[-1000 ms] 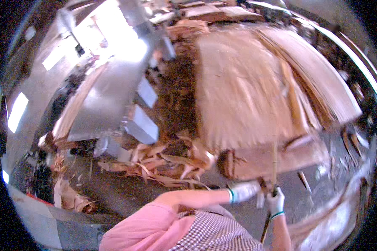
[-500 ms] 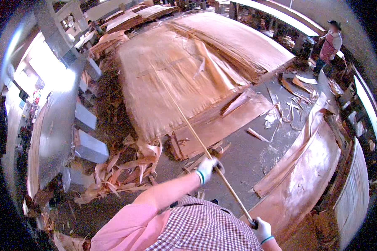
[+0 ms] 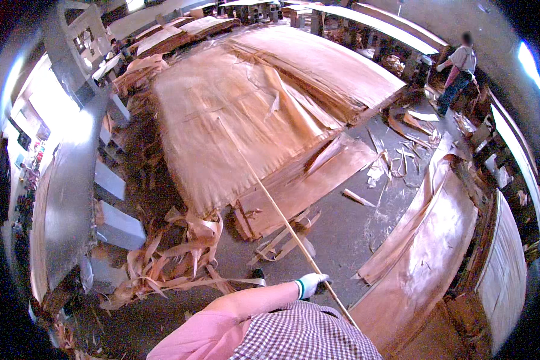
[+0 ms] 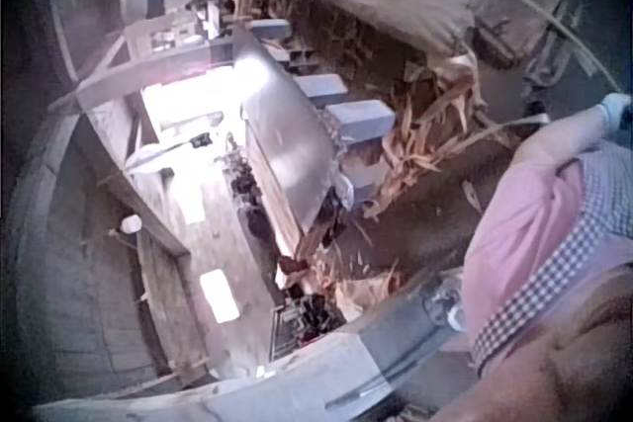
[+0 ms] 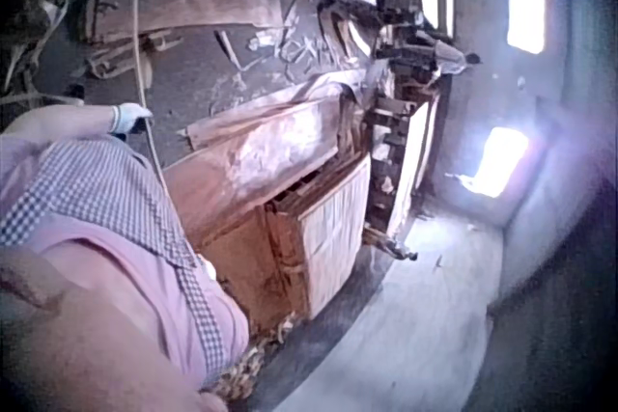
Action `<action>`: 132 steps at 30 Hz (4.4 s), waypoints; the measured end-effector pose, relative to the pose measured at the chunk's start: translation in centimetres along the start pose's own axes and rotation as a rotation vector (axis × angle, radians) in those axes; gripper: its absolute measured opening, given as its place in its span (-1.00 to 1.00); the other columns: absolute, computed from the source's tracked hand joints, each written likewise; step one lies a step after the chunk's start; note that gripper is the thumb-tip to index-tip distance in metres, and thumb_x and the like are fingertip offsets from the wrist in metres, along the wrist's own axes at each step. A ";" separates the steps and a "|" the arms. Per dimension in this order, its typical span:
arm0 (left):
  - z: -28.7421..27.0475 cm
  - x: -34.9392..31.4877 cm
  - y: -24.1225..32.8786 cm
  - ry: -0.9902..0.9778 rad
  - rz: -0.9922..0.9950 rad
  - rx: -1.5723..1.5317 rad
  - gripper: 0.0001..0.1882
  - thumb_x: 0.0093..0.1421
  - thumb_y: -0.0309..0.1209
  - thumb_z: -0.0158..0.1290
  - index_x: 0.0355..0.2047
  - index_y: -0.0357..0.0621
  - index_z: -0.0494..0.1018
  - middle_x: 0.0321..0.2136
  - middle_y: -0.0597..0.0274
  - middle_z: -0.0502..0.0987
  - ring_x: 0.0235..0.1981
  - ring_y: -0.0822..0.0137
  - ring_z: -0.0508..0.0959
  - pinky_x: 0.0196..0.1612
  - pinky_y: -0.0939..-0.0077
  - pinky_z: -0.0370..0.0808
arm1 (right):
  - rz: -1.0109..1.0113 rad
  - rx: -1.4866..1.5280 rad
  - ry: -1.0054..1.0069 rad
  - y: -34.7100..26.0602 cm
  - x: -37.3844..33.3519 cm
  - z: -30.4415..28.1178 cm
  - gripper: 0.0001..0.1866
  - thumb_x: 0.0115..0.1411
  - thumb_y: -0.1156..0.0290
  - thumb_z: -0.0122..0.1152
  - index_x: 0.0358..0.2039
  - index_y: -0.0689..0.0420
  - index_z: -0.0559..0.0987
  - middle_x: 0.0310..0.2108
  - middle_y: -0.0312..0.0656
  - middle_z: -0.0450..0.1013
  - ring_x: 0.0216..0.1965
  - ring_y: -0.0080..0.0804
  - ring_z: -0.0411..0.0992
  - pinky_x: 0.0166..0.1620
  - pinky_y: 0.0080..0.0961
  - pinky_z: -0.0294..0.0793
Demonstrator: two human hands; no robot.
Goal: The person uses a utility knife to carefully peel thin sheets of wood veneer from a large stack. They lift the veneer sheets, separate them, and place them onto a nearby pile. The process involves repetitive cutting and peeling actions to remove the veneer layers.
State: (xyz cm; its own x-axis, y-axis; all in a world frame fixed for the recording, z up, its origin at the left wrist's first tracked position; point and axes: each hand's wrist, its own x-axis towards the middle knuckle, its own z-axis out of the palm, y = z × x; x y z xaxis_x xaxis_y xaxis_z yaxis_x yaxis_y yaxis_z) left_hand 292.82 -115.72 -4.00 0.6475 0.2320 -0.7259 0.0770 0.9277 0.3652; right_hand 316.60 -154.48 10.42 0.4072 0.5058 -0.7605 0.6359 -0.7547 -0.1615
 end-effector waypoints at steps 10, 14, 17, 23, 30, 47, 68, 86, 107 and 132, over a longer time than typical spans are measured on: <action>-13.4 -6.5 26.9 0.805 0.900 -0.084 -0.65 0.17 -0.19 -0.16 -0.61 -0.15 0.42 -0.73 0.19 0.40 -0.68 0.26 0.40 -0.53 0.25 0.38 | -0.670 0.112 0.300 -25.8 5.8 -4.1 -0.73 -0.06 0.33 0.23 -0.34 0.14 0.47 -0.54 0.09 0.43 -0.46 0.10 0.45 -0.43 -0.18 0.41; -19.4 -15.6 27.9 0.885 1.193 -0.120 -0.77 0.25 -0.21 -0.06 -0.41 -0.08 0.40 -0.62 0.36 0.35 -0.63 0.42 0.35 -0.59 0.49 0.34 | -0.672 0.003 0.151 -32.3 5.3 -6.3 -0.70 -0.02 0.24 0.19 -0.30 0.12 0.47 -0.48 0.09 0.46 -0.42 0.10 0.46 -0.37 -0.09 0.42; -28.3 -14.7 20.9 0.955 0.912 -0.141 -0.78 0.25 -0.25 -0.10 -0.40 -0.11 0.40 -0.59 0.29 0.40 -0.58 0.36 0.41 -0.57 0.42 0.40 | -0.704 -0.213 0.012 -30.7 6.6 -5.6 -0.64 0.07 0.11 0.11 -0.17 0.01 0.44 -0.40 0.05 0.50 -0.35 0.06 0.49 -0.32 -0.08 0.45; -25.7 -11.3 9.1 0.804 0.451 -0.438 -0.82 0.24 -0.32 -0.09 -0.43 -0.15 0.36 -0.52 0.17 0.47 -0.52 0.25 0.51 -0.44 0.33 0.56 | -0.694 -0.276 -0.040 -21.7 8.9 -4.7 -0.66 0.09 0.07 0.06 -0.20 -0.02 0.46 -0.47 -0.01 0.51 -0.43 0.01 0.50 -0.40 -0.11 0.46; -7.3 -12.9 13.0 0.546 0.643 -0.469 -0.90 0.18 -0.37 0.06 -0.37 -0.10 0.40 -0.57 0.26 0.47 -0.56 0.32 0.51 -0.43 0.40 0.57 | -0.861 -0.143 0.049 -28.3 10.4 -11.9 -0.74 0.08 0.23 0.06 -0.25 0.05 0.44 -0.53 -0.02 0.48 -0.50 0.01 0.47 -0.42 -0.13 0.44; -16.1 -11.6 49.3 0.849 1.202 -0.409 -0.77 0.28 -0.23 -0.11 -0.45 -0.08 0.32 -0.57 0.31 0.39 -0.56 0.39 0.42 -0.44 0.42 0.47 | -0.766 -0.055 0.353 -29.7 25.3 -26.0 -0.71 -0.18 0.08 0.35 -0.58 0.00 0.54 -0.57 -0.17 0.47 -0.49 -0.17 0.46 -0.44 -0.26 0.43; -4.4 23.6 63.0 0.741 0.602 0.536 -0.67 0.26 -0.39 -0.07 -0.03 -0.34 0.37 -0.28 0.16 0.54 -0.33 0.40 0.53 -0.19 0.54 0.48 | -0.535 1.045 -0.232 -59.9 64.2 -52.0 -0.73 0.16 0.25 0.20 -0.29 0.21 0.52 -0.59 -0.41 0.32 -0.58 -0.66 0.24 -0.51 -0.62 0.29; -22.8 60.8 81.1 0.847 0.034 0.800 -0.10 0.03 0.02 0.09 0.17 -0.27 -0.06 0.19 0.04 0.15 0.25 0.06 0.01 0.30 0.18 -0.07 | -0.273 0.496 -0.092 -55.6 72.8 -50.1 -0.69 0.05 0.30 0.27 -0.26 0.23 0.52 -0.59 -0.14 0.40 -0.52 -0.59 0.30 -0.38 -0.51 0.38; -20.7 34.0 85.4 1.321 0.759 0.278 -0.78 0.13 -0.48 0.04 -0.23 -0.28 0.56 -0.38 0.16 0.61 -0.39 0.42 0.55 -0.25 0.56 0.48 | -0.621 0.565 0.087 -71.8 78.4 -61.2 -0.67 0.00 0.30 0.14 -0.24 0.20 0.47 -0.45 0.11 0.46 -0.40 -0.05 0.49 -0.28 -0.30 0.44; -13.0 14.1 89.7 1.687 0.881 0.419 -0.79 0.02 -0.51 0.02 -0.36 -0.18 0.62 -0.34 -0.03 0.60 -0.27 0.19 0.59 -0.09 0.51 0.45 | -0.084 0.117 0.294 -24.9 53.4 -56.0 -0.78 0.00 0.28 0.21 -0.38 0.12 0.50 -0.54 0.08 0.45 -0.43 -0.02 0.49 -0.40 -0.23 0.41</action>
State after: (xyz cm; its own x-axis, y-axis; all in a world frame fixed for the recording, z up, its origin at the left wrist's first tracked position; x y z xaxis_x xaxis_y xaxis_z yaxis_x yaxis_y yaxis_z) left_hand 299.00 -25.39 10.90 -0.6551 0.7516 0.0766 0.5008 0.3561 0.7889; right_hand 359.26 -85.27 9.08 0.5391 0.6549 -0.5296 0.6031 -0.7391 -0.3000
